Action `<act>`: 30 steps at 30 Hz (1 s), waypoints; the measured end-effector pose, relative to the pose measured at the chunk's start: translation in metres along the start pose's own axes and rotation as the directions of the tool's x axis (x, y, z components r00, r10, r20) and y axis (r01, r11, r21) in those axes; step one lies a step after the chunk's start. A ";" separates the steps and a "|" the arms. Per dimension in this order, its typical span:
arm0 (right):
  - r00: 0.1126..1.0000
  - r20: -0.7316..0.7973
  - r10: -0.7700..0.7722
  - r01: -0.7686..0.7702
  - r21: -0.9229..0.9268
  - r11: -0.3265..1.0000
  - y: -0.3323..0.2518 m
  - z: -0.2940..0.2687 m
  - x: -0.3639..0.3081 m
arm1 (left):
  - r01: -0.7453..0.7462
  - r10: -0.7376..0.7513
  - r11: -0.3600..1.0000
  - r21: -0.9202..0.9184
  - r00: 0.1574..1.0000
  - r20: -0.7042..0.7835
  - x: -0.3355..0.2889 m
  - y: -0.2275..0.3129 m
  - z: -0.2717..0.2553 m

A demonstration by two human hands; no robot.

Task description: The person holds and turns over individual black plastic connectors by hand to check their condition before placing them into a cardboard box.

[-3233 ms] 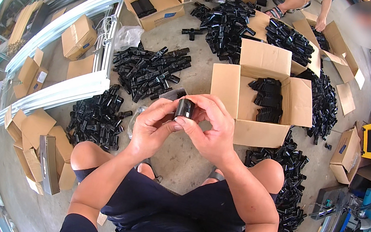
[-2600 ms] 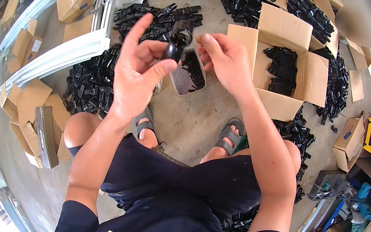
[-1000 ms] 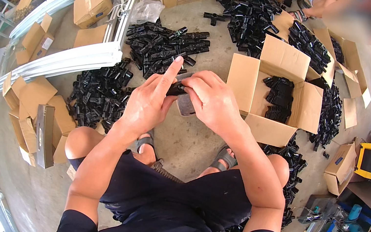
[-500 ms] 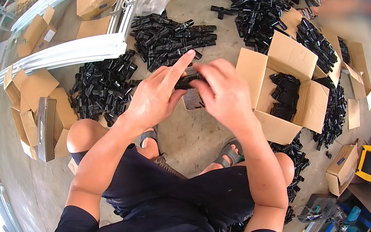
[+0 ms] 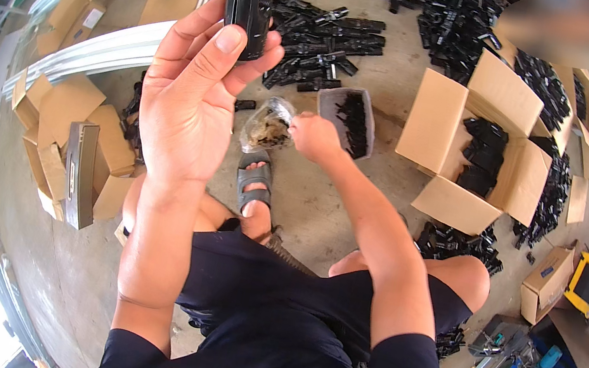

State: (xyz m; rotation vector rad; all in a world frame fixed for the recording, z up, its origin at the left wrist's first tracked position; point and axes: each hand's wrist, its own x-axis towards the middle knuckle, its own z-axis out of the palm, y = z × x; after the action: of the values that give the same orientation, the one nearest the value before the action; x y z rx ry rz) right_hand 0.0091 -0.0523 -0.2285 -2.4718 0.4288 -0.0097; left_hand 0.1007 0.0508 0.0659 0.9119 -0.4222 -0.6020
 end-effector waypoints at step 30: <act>0.969 0.184 0.165 -0.093 -0.348 0.933 0.010 0.148 0.030 | 0.096 -0.099 0.960 -0.263 0.995 -0.001 -0.032 -0.044 0.067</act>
State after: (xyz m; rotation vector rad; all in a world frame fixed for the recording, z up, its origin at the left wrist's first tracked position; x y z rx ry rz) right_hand 0.0507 0.0168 -0.3565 -2.7348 0.5379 0.4105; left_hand 0.0243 0.0103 0.0639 0.6853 -0.2772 -0.7229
